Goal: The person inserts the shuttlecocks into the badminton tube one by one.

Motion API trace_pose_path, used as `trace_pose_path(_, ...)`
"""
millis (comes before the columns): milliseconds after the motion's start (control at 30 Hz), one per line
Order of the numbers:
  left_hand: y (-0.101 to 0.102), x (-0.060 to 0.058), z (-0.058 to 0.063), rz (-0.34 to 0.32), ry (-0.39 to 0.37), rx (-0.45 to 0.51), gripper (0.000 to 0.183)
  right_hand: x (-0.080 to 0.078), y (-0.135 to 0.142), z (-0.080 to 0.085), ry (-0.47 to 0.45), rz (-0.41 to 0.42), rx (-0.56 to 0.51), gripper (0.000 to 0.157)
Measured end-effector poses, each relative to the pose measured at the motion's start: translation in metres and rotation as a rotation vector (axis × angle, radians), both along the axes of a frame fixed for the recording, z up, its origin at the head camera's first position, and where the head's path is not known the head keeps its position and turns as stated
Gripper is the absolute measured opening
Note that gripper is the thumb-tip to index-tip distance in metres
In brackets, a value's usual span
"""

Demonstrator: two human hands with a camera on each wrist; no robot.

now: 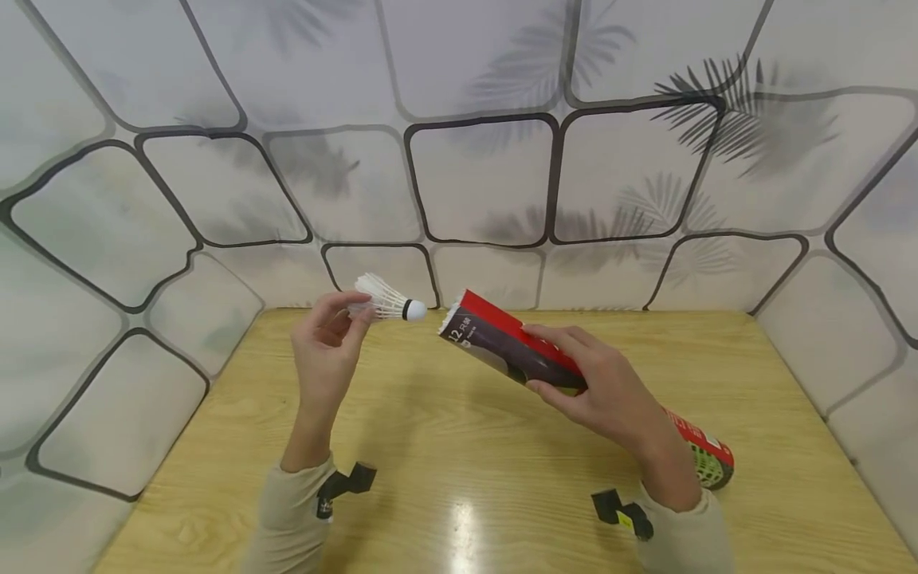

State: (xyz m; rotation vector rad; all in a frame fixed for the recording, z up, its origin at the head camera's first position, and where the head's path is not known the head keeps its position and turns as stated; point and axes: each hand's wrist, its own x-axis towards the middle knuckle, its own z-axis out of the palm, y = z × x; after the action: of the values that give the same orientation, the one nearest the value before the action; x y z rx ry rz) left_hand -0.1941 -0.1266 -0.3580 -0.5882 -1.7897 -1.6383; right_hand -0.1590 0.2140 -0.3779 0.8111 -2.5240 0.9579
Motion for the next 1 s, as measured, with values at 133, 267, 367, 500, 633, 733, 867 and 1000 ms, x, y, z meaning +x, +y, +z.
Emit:
trace_pose_path(133,0.009,0.002,-0.002,-0.026,-0.005,-0.009,0.015,0.001,-0.001,0.001,-0.008,0.003,-0.007,0.072)
trace_pose_path(267,0.016,0.004,-0.005,-0.031,0.007,-0.013,0.015,0.002,-0.003,0.0,-0.024,0.016,-0.009,0.071)
trace_pose_path(367,0.021,0.004,-0.007,-0.043,0.023,-0.02,0.014,0.002,-0.005,0.0,-0.03,0.032,-0.013,0.072)
trace_pose_path(500,0.026,0.003,-0.009,-0.052,0.038,-0.031,0.013,0.002,-0.007,0.0,-0.037,0.051,-0.025,0.073)
trace_pose_path(633,0.028,0.003,-0.011,-0.067,0.043,-0.058,0.012,0.002,-0.01,-0.001,-0.048,0.054,-0.028,0.073)
trace_pose_path(733,0.03,0.004,-0.013,-0.081,0.04,-0.103,0.012,0.002,-0.012,-0.001,-0.048,0.055,-0.023,0.072)
trace_pose_path(867,0.034,0.005,-0.016,-0.089,0.041,-0.147,0.013,0.003,-0.012,-0.002,-0.041,0.057,-0.022,0.072)
trace_pose_path(1000,0.038,0.006,-0.017,-0.087,0.046,-0.161,0.013,0.003,-0.012,-0.002,-0.032,0.057,-0.022,0.073)
